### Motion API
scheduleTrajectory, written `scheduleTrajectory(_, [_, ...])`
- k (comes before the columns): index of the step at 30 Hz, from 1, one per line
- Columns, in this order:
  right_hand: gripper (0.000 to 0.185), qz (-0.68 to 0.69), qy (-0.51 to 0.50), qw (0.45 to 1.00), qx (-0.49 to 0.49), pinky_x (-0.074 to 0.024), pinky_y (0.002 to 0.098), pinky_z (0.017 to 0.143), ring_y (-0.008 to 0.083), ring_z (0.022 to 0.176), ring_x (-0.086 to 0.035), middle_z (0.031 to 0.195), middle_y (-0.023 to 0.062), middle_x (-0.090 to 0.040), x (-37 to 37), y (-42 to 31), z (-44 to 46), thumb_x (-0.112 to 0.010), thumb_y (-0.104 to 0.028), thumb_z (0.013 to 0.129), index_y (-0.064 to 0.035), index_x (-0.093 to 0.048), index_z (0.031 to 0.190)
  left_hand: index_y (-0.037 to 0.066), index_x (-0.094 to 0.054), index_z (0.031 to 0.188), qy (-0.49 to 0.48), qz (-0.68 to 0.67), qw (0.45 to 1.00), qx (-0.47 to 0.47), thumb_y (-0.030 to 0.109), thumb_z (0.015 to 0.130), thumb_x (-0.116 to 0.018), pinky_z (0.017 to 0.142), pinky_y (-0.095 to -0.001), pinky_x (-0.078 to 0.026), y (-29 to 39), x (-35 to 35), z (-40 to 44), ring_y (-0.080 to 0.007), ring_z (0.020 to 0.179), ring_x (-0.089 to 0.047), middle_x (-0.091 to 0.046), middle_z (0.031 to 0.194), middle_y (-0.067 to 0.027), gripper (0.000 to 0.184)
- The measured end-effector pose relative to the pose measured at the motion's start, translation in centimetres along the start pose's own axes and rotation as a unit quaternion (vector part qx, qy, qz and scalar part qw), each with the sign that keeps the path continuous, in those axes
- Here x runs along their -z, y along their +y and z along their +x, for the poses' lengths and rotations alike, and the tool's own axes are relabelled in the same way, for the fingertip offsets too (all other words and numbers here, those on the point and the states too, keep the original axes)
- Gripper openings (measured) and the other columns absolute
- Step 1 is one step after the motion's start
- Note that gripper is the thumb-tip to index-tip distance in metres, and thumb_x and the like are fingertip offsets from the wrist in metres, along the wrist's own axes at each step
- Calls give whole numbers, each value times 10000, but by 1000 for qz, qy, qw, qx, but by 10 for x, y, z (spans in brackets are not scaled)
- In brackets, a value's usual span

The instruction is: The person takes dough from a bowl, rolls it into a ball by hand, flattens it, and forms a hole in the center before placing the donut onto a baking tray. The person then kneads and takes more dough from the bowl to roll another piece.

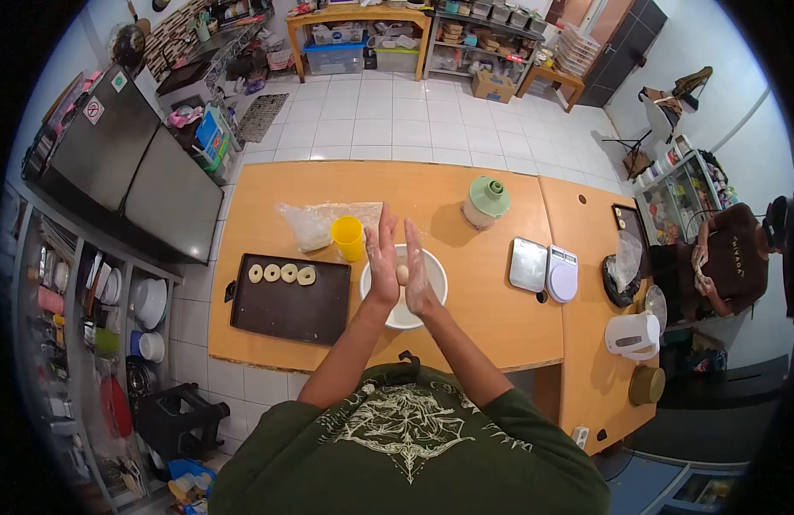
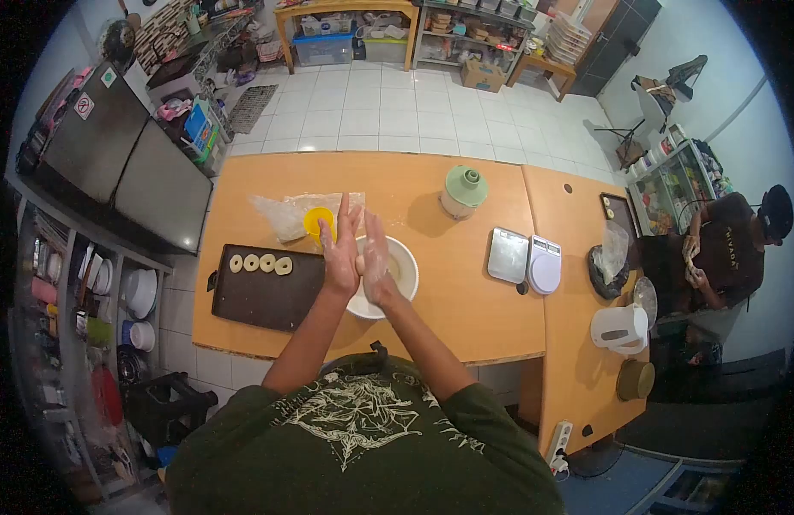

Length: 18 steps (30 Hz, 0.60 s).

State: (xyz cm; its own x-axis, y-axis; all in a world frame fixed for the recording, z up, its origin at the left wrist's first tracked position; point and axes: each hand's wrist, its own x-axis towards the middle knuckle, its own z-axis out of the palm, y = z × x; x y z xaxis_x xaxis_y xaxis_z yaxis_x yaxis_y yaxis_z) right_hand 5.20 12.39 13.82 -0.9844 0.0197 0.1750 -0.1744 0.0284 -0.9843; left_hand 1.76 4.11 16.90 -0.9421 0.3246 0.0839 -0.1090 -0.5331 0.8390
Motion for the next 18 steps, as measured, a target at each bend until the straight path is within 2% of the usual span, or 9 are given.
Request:
scheduleTrajectory(3, [818,-127,37,991,33,-37,404,1222,258,1521,67,1658,87,24,20,23,21,-155,-655,998,-111,12,1584,187,-67,1597,-31,26,999,-7,747,948,-134,1203,-464,-29,-5,-9,-13,-318,1513,-60,-67,1624,-233,860])
scheduleTrajectory(5, [819,-169,50,983,42,-30,407,1221,257,1521,68,1658,87,26,23,7,22,-160,-656,998,-113,13,1585,186,-66,1597,-44,49,998,-14,749,946,-136,1202,-471,-23,-26,-4,-21,-314,1512,-68,-64,1628,-222,864])
scheduleTrajectory(7, [803,106,51,990,-75,46,474,1209,269,1521,60,1659,95,39,16,-47,19,-37,-694,966,-193,5,1592,174,-62,1597,-35,78,996,26,744,951,-166,1205,-461,-43,-53,9,-21,-304,1512,-81,-60,1637,-194,867])
scheduleTrajectory(9, [792,139,31,989,-38,44,464,1210,264,1520,71,1659,87,47,7,-40,12,-34,-683,972,-194,11,1592,175,-55,1596,-25,119,993,8,742,952,-196,1206,-450,-63,-48,8,-11,-297,1513,-84,-54,1643,-176,870])
scheduleTrajectory(11, [780,171,13,985,-5,42,454,1212,258,1519,83,1660,78,55,-1,-33,-1,-30,-673,977,-195,17,1592,172,-57,1596,-8,8,1000,8,737,954,-219,1206,-441,-79,-53,18,3,-300,1513,-79,-50,1644,-173,870])
scheduleTrajectory(13, [764,63,-13,998,-9,1,437,1217,257,1521,70,1660,74,58,-2,-25,-10,-36,-661,984,-201,22,1592,163,-58,1595,4,20,1000,19,763,937,-195,1206,-441,-66,-24,7,1,-302,1514,-69,-48,1646,-168,902])
scheduleTrajectory(15, [745,45,1,999,-28,-29,424,1219,259,1523,58,1660,77,52,4,-18,-8,-37,-644,992,-206,24,1592,158,-49,1595,-58,66,996,-34,781,922,-164,1205,-441,-52,-8,-1,0,-304,1516,-53,-51,1646,-168,925])
scheduleTrajectory(17, [858,74,27,995,-67,-2,469,1212,282,1518,64,1650,120,82,15,-22,7,-65,-749,937,-202,71,1584,125,-46,1593,-89,85,991,-48,760,932,-153,1205,-435,-21,-8,-16,-20,-286,1520,-38,-67,1646,-161,923])
scheduleTrajectory(18, [861,116,50,991,-48,6,462,1212,276,1518,68,1655,100,66,17,-22,13,-61,-745,939,-190,48,1587,111,-43,1591,-97,103,988,-57,737,948,-147,1206,-431,-26,-13,-16,-26,-275,1520,-42,-63,1649,-150,904])
